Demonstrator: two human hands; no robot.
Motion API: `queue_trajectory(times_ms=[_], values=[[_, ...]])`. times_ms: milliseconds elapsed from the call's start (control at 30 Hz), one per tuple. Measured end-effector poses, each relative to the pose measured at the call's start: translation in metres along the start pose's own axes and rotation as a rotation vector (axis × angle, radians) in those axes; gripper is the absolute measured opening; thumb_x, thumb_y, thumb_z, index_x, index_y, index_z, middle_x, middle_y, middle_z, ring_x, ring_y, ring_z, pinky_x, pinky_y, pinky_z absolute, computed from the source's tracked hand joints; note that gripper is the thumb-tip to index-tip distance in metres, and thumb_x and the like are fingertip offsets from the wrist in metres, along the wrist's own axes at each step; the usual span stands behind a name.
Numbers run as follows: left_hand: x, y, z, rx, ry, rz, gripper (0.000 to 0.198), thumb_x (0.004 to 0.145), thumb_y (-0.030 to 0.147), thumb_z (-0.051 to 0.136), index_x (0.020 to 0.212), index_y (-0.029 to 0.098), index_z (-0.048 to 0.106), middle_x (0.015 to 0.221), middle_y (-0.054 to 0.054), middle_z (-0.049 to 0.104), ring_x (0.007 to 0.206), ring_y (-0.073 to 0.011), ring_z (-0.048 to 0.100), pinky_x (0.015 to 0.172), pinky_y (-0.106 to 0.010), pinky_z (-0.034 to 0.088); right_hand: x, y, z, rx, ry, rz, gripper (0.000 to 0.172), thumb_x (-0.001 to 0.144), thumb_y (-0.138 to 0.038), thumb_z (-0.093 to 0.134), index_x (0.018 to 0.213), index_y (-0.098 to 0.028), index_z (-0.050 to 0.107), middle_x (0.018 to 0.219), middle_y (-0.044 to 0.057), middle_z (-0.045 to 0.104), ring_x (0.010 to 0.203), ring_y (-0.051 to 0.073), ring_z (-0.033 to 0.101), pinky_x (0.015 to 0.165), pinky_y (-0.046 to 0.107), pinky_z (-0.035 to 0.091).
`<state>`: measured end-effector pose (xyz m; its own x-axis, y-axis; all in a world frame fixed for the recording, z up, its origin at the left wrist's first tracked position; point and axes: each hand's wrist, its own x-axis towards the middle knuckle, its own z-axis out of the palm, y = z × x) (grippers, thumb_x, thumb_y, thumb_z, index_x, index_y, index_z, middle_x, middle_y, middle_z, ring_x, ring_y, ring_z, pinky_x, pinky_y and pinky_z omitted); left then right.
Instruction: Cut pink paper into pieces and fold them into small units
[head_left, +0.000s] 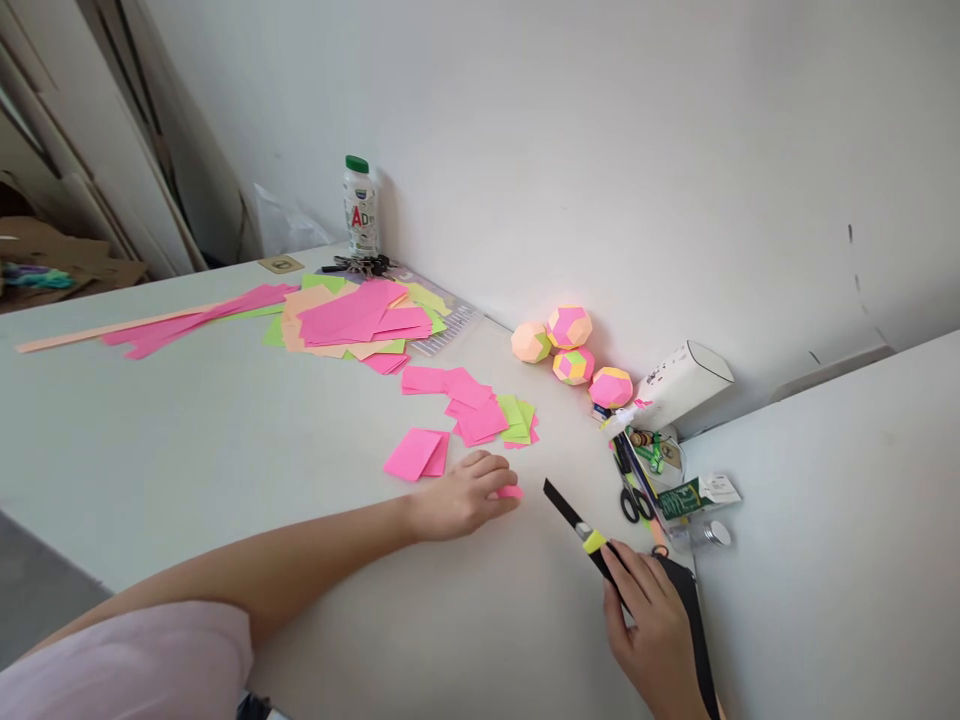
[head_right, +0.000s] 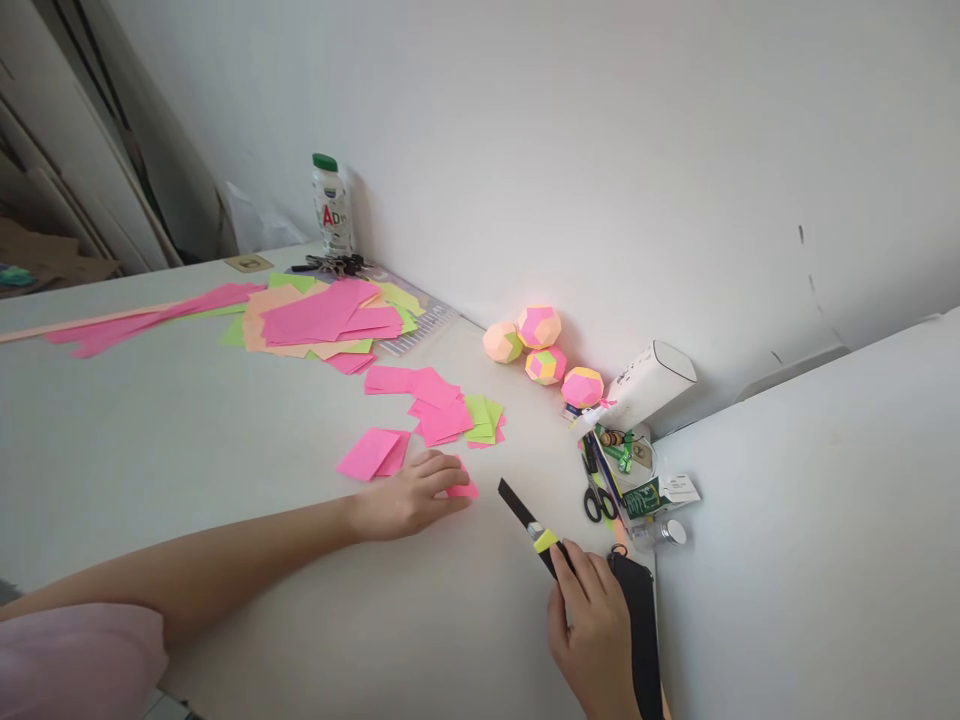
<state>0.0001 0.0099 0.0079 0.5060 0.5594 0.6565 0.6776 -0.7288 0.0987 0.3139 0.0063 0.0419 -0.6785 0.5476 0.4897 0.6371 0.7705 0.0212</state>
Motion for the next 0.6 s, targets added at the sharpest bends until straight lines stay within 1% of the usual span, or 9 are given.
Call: queue_trajectory(times_ms=[67, 100, 167, 267, 333, 433, 600], values=[[-0.0011, 0.0022, 0.0027, -0.151, -0.177, -0.006, 0.019, 0.084, 0.008, 0.048, 0.091, 0.020, 0.061, 0.097, -0.008, 0.062, 0.090, -0.0206, 0.055, 0.082, -0.035, 0.044, -0.0004, 0.0019, -0.0006, -0.014, 0.016, 0.005, 0.034, 0.086, -0.013, 0.049, 0.117, -0.015, 0.061, 0.108, 0.014, 0.066, 0.094, 0.027, 0.060, 0.082, 0.046, 0.049], [-0.0017, 0.0021, 0.0027, -0.218, -0.242, -0.029, 0.018, 0.082, 0.009, 0.050, 0.091, 0.019, 0.061, 0.098, -0.008, 0.061, 0.090, -0.0207, 0.055, 0.084, -0.035, 0.045, -0.0005, 0.0024, -0.0011, -0.010, 0.011, 0.001, 0.034, 0.086, -0.012, 0.049, 0.117, -0.015, 0.061, 0.108, 0.014, 0.067, 0.094, 0.027, 0.060, 0.082, 0.045, 0.049], [-0.0027, 0.0006, 0.0013, -0.321, -0.310, -0.108, 0.024, 0.076, 0.012, 0.055, 0.098, 0.019, 0.061, 0.105, -0.010, 0.059, 0.093, -0.0221, 0.055, 0.088, -0.036, 0.045, -0.0003, 0.0023, -0.0022, 0.013, -0.022, -0.018, 0.034, 0.085, -0.012, 0.048, 0.117, -0.016, 0.061, 0.108, 0.013, 0.067, 0.094, 0.026, 0.061, 0.080, 0.043, 0.050], [-0.0044, -0.0025, 0.0000, -0.420, -0.340, -0.246, 0.044, 0.072, 0.020, 0.061, 0.116, 0.018, 0.055, 0.117, -0.013, 0.053, 0.105, -0.0257, 0.053, 0.092, -0.037, 0.045, 0.0005, -0.0002, -0.0044, 0.064, -0.109, -0.041, 0.037, 0.085, -0.010, 0.046, 0.117, -0.016, 0.062, 0.108, 0.011, 0.067, 0.094, 0.024, 0.061, 0.080, 0.040, 0.052], [-0.0055, -0.0041, 0.0009, -0.451, -0.351, -0.298, 0.049, 0.073, 0.022, 0.062, 0.120, 0.017, 0.052, 0.120, -0.013, 0.051, 0.111, -0.0272, 0.051, 0.093, -0.037, 0.045, 0.0012, -0.0025, -0.0057, 0.087, -0.162, -0.041, 0.038, 0.084, -0.009, 0.044, 0.117, -0.016, 0.062, 0.109, 0.010, 0.067, 0.095, 0.024, 0.061, 0.080, 0.040, 0.052], [-0.0063, -0.0056, 0.0031, -0.473, -0.353, -0.302, 0.048, 0.073, 0.022, 0.063, 0.120, 0.017, 0.053, 0.120, -0.013, 0.053, 0.112, -0.0273, 0.049, 0.095, -0.038, 0.044, 0.0019, -0.0048, -0.0062, 0.105, -0.205, -0.037, 0.039, 0.084, -0.008, 0.042, 0.116, -0.017, 0.062, 0.108, 0.010, 0.067, 0.095, 0.024, 0.061, 0.080, 0.040, 0.053], [-0.0047, -0.0061, 0.0026, -0.485, -0.354, -0.284, 0.046, 0.073, 0.021, 0.064, 0.119, 0.017, 0.055, 0.119, -0.012, 0.056, 0.112, -0.0274, 0.049, 0.098, -0.039, 0.042, 0.0012, -0.0051, -0.0046, 0.108, -0.223, -0.037, 0.039, 0.085, -0.008, 0.042, 0.117, -0.018, 0.062, 0.110, 0.010, 0.067, 0.096, 0.024, 0.061, 0.081, 0.040, 0.054]])
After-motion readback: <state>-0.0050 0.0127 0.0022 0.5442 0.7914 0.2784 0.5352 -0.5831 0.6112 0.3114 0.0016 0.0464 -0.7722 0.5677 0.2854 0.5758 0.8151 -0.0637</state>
